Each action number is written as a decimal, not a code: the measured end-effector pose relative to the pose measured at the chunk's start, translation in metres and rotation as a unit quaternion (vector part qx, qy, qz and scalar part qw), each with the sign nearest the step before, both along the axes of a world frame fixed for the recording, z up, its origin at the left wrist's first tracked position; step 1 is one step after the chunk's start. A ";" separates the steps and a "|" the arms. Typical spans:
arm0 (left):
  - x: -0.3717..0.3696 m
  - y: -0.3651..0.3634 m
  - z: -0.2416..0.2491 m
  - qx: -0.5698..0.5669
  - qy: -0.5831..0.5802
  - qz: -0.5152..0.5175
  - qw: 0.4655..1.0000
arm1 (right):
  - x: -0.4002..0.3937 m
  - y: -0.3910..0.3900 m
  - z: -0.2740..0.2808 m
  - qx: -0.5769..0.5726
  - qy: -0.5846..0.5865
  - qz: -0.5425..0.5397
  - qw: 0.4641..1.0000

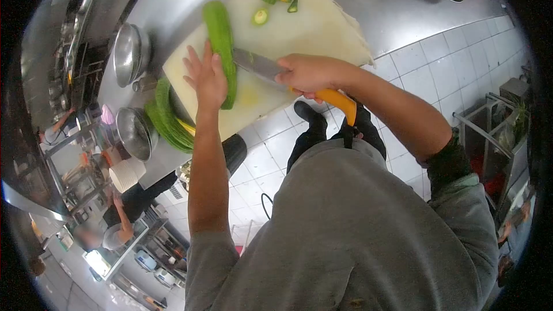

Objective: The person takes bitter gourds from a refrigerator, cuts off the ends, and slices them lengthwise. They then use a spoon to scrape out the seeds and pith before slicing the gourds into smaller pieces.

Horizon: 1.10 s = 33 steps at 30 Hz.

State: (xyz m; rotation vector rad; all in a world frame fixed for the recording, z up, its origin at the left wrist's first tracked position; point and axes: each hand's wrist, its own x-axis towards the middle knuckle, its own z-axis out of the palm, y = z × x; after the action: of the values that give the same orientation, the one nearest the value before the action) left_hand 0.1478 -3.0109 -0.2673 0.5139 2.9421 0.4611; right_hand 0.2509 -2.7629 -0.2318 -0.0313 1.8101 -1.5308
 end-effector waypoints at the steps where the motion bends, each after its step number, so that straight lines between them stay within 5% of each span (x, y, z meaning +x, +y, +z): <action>1: 0.000 0.001 0.000 0.008 0.001 0.001 1.000 | 0.001 -0.002 -0.004 -0.019 -0.004 -0.006 1.000; 12: 0.009 0.004 -0.003 0.037 0.033 0.066 0.997 | 0.040 -0.035 -0.023 -0.109 -0.062 -0.070 0.990; 18: 0.015 0.000 -0.001 0.041 0.036 0.081 0.995 | 0.026 -0.060 -0.029 -0.059 -0.036 -0.074 0.995; 33: 0.016 0.002 0.008 -0.073 0.061 -0.018 0.995 | 0.051 -0.059 -0.027 -0.057 -0.009 -0.037 0.998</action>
State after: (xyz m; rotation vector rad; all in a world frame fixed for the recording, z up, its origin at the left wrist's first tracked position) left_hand 0.1634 -3.0093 -0.2592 0.5966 3.0460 0.2162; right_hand 0.3024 -2.8218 -0.2584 -0.0053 1.7255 -1.6813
